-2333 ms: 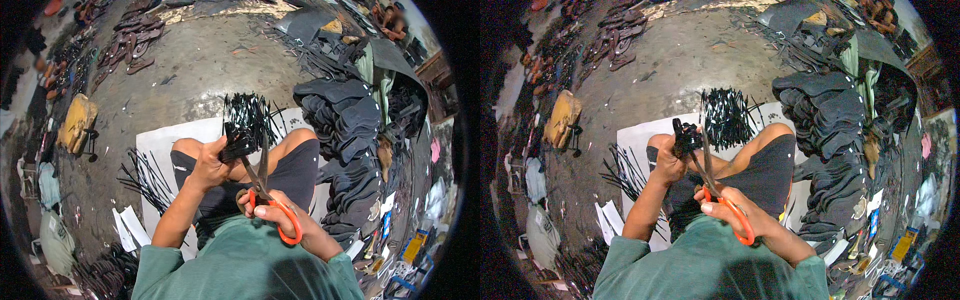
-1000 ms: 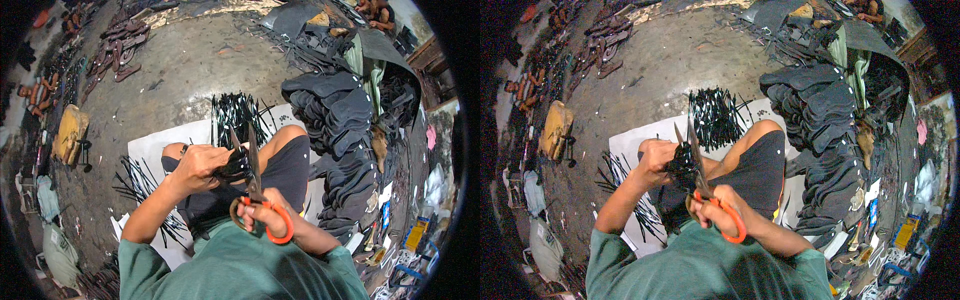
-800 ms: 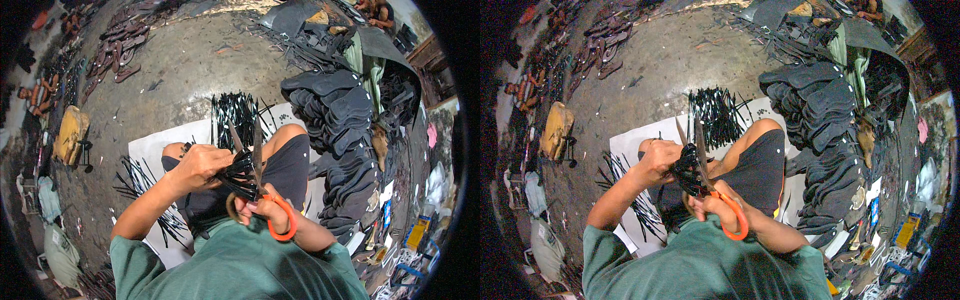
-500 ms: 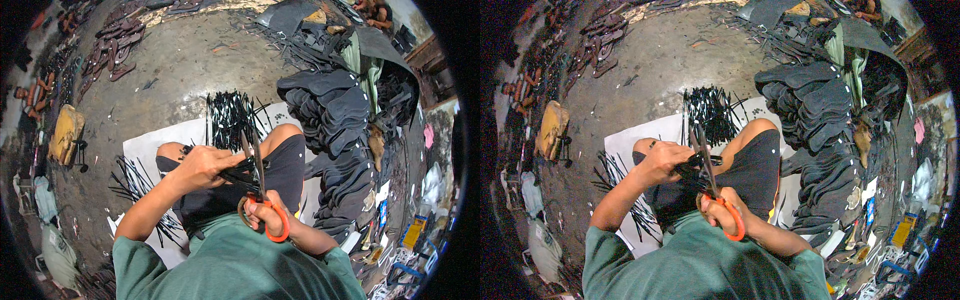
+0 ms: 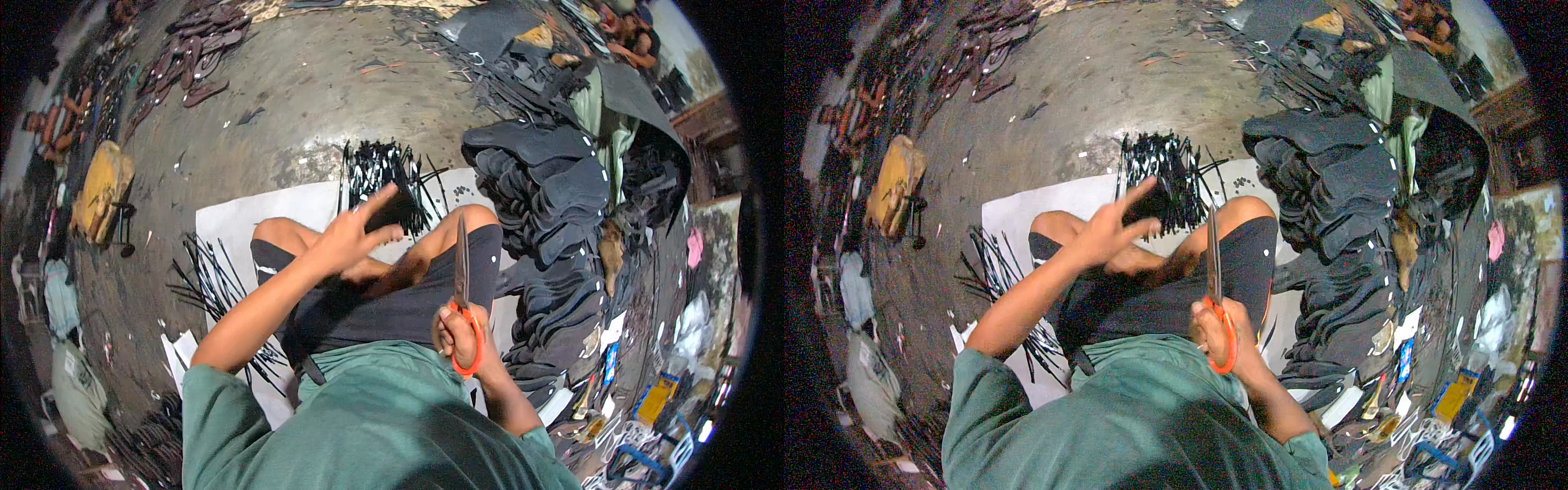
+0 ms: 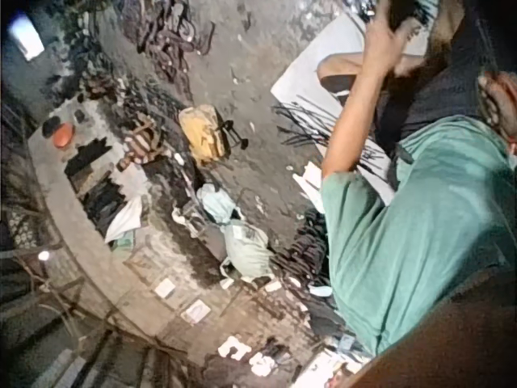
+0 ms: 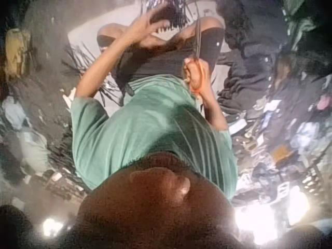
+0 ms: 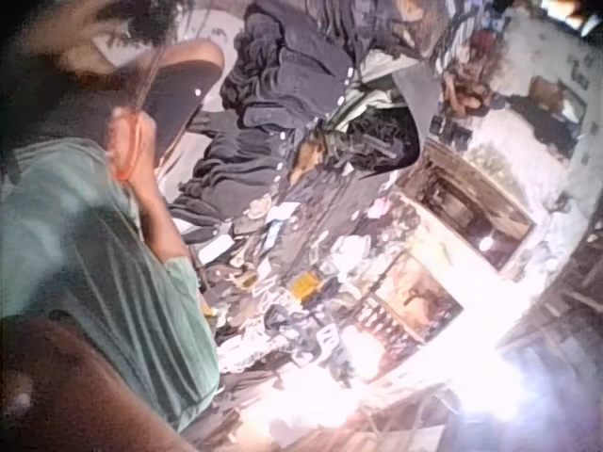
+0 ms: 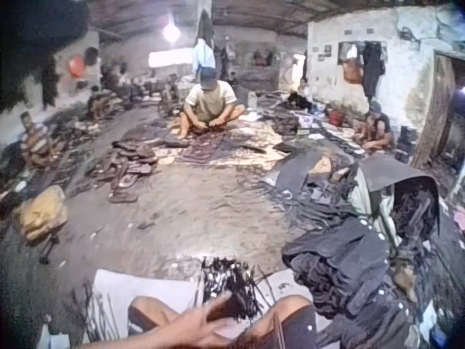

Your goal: The person sits on the floor and repeatedly gathers bundles of long black rubber strips, aligns them, and cuts them into shorter lengths using red-handled scissors. The cut pieces are placed into a pile on the floor.

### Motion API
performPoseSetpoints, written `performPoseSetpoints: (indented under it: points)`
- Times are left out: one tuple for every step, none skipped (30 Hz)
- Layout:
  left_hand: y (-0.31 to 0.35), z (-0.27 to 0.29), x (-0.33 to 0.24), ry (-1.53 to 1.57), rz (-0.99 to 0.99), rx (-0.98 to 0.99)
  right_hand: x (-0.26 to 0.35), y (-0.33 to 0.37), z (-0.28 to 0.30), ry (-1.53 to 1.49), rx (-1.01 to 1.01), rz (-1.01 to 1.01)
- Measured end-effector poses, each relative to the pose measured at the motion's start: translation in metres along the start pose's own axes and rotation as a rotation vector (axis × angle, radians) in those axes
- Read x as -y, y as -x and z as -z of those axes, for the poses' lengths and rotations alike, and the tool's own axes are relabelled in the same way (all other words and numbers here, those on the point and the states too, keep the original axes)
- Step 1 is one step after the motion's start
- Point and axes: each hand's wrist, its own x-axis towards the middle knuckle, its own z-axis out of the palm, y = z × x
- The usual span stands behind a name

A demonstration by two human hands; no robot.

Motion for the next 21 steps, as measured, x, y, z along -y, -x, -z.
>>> performPoseSetpoints:
  points:
    - [-0.013, 0.001, 0.014, 0.122, 0.187, -0.019, -0.002, -0.003, 0.006, 0.237, -0.057, 0.051]
    - [-0.027, 0.000, 0.027, 0.254, 0.368, -0.057, -0.008, 0.001, 0.009, 0.445, -0.081, 0.029]
    - [-0.043, 0.008, 0.027, 0.322, 0.611, 0.034, -0.018, 0.011, 0.011, 0.652, -0.104, 0.010]
    - [-0.055, 0.000, 0.044, 0.435, 0.614, -0.014, -0.025, 0.018, 0.010, 0.859, -0.122, 0.006]
    - [-0.066, -0.015, 0.064, 0.556, 0.613, -0.060, -0.021, 0.024, 0.008, 0.910, -0.052, -0.209]
    - [-0.079, -0.025, 0.074, 0.511, 0.643, -0.035, -0.038, 0.033, 0.012, 0.883, -0.058, -0.071]
    - [-0.088, -0.035, 0.078, 0.465, 0.675, -0.004, -0.058, 0.043, 0.017, 0.844, -0.062, 0.062]
    - [-0.092, -0.048, 0.077, 0.374, 0.688, -0.060, -0.067, 0.049, 0.018, 0.811, -0.084, 0.048]
    - [-0.096, -0.057, 0.078, 0.277, 0.709, -0.122, -0.073, 0.052, 0.017, 0.777, -0.094, 0.037]
    - [-0.096, -0.062, 0.080, 0.172, 0.733, -0.176, -0.078, 0.051, 0.015, 0.737, -0.103, 0.023]
    - [-0.087, -0.060, 0.084, 0.065, 0.759, -0.225, -0.079, 0.052, 0.013, 0.767, -0.109, 0.022]
    - [-0.072, -0.053, 0.091, 0.180, 0.661, -0.346, -0.075, 0.053, 0.012, 0.798, -0.115, 0.022]
    - [-0.061, -0.046, 0.095, 0.291, 0.547, -0.452, -0.072, 0.055, 0.010, 0.824, -0.138, 0.016]
    - [-0.043, -0.027, 0.099, 0.378, 0.544, -0.514, -0.068, 0.055, 0.009, 0.901, -0.149, -0.015]
    - [-0.016, -0.006, 0.103, 0.168, 0.399, -0.741, -0.064, 0.054, 0.009, 0.904, -0.139, -0.004]
    - [0.020, 0.027, 0.099, 0.128, 0.573, -0.878, -0.058, 0.053, 0.010, 0.908, -0.132, 0.008]
    - [0.060, 0.064, 0.094, 0.092, 0.744, -1.019, -0.054, 0.049, 0.013, 0.918, -0.128, 0.024]
    - [0.118, 0.089, 0.127, 0.061, 0.726, -1.212, -0.047, 0.039, 0.020, 0.941, -0.127, 0.015]
    - [0.165, 0.108, 0.127, -0.282, 0.831, -1.266, -0.037, 0.031, 0.019, 0.961, -0.157, 0.113]
    - [0.215, 0.119, 0.132, -0.410, 1.155, -1.144, -0.028, 0.020, 0.019, 0.931, -0.168, 0.123]
    - [0.251, 0.114, 0.140, -0.480, 1.645, -0.988, -0.019, 0.004, 0.019, 0.907, -0.167, 0.141]
